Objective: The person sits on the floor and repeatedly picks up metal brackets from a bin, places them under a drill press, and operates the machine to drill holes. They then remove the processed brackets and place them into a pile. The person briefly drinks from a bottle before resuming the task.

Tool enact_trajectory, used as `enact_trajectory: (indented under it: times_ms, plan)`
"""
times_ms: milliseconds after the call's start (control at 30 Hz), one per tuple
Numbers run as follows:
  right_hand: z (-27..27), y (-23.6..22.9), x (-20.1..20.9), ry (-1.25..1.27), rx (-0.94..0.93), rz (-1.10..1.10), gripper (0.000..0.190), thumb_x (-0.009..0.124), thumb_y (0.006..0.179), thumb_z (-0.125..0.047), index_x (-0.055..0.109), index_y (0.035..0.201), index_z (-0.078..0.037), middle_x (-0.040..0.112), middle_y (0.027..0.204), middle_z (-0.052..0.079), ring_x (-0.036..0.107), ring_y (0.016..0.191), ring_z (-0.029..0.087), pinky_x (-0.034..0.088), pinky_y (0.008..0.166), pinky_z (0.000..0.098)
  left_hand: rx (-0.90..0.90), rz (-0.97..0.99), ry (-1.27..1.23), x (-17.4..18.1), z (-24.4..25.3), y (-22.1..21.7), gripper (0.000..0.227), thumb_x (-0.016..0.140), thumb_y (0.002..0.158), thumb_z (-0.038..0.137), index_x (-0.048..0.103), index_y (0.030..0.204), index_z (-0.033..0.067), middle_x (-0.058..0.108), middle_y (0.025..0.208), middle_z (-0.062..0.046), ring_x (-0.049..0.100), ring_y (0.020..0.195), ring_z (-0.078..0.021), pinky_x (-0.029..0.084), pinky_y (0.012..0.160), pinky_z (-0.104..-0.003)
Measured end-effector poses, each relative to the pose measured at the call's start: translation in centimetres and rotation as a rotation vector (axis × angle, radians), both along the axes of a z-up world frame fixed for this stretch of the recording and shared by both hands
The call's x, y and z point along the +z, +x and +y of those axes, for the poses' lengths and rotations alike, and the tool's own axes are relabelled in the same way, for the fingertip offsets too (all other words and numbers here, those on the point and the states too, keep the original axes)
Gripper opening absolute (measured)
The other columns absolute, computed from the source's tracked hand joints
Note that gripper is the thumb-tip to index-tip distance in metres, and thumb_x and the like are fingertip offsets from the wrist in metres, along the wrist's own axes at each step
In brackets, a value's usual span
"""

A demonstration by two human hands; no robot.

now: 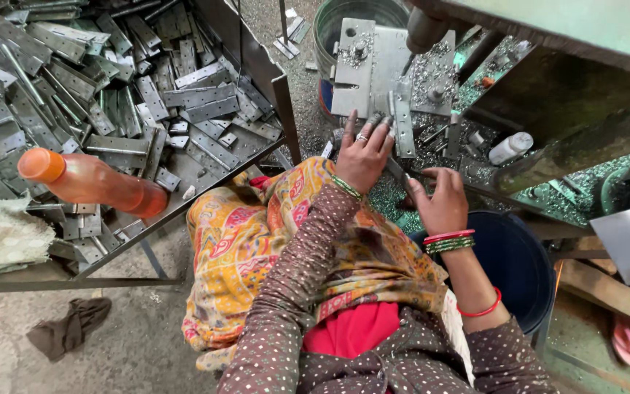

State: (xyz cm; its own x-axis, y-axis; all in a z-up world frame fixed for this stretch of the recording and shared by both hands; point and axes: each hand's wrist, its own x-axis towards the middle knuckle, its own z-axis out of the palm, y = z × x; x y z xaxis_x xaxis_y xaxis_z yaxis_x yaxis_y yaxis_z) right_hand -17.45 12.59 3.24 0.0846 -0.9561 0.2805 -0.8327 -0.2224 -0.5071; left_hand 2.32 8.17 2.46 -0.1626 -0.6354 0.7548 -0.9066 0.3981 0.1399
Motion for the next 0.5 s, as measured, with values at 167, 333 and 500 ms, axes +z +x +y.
enact_trajectory:
  times_ms: [167,333,500]
  plan:
    - [-0.5,0.2,-0.1,0.009,-0.006,-0.065,0.043,0.075,0.094,-0.035,0.059,0.119,-0.004,0.06,0.118,0.017,0.068,0.095,0.03,0.057,0.076,0.0415,-0.049,0.285,-0.05,2.2,-3.8,-1.0,0.022,0.064,0.105,0.026,0.054,0.105,0.006,0.064,0.127,-0.013,0.07,0.089,-0.0209,0.047,0.119,-0.049]
    - [-0.3,-0.2,-0.9,-0.021,0.015,0.02,0.046,0.077,0.093,-0.034,0.059,0.121,-0.002,0.06,0.117,0.018,0.067,0.097,0.032,0.055,0.081,0.0447,0.157,-0.047,-0.002,2.2,-9.1,-2.3,0.012,0.061,0.109,0.018,0.06,0.117,0.0087,0.066,0.125,-0.006,0.071,0.081,-0.0131,0.053,0.107,-0.051]
    - [-0.8,-0.5,-0.8,0.03,0.021,0.033,0.042,0.075,0.093,-0.032,0.062,0.121,-0.004,0.06,0.12,0.016,0.066,0.099,0.031,0.054,0.086,0.0433,0.291,-0.196,0.42,0.3,-10.4,-0.8,0.056,0.059,0.089,0.038,0.059,0.137,0.0095,0.056,0.145,-0.011,0.067,0.113,-0.0203,0.049,0.1,-0.052]
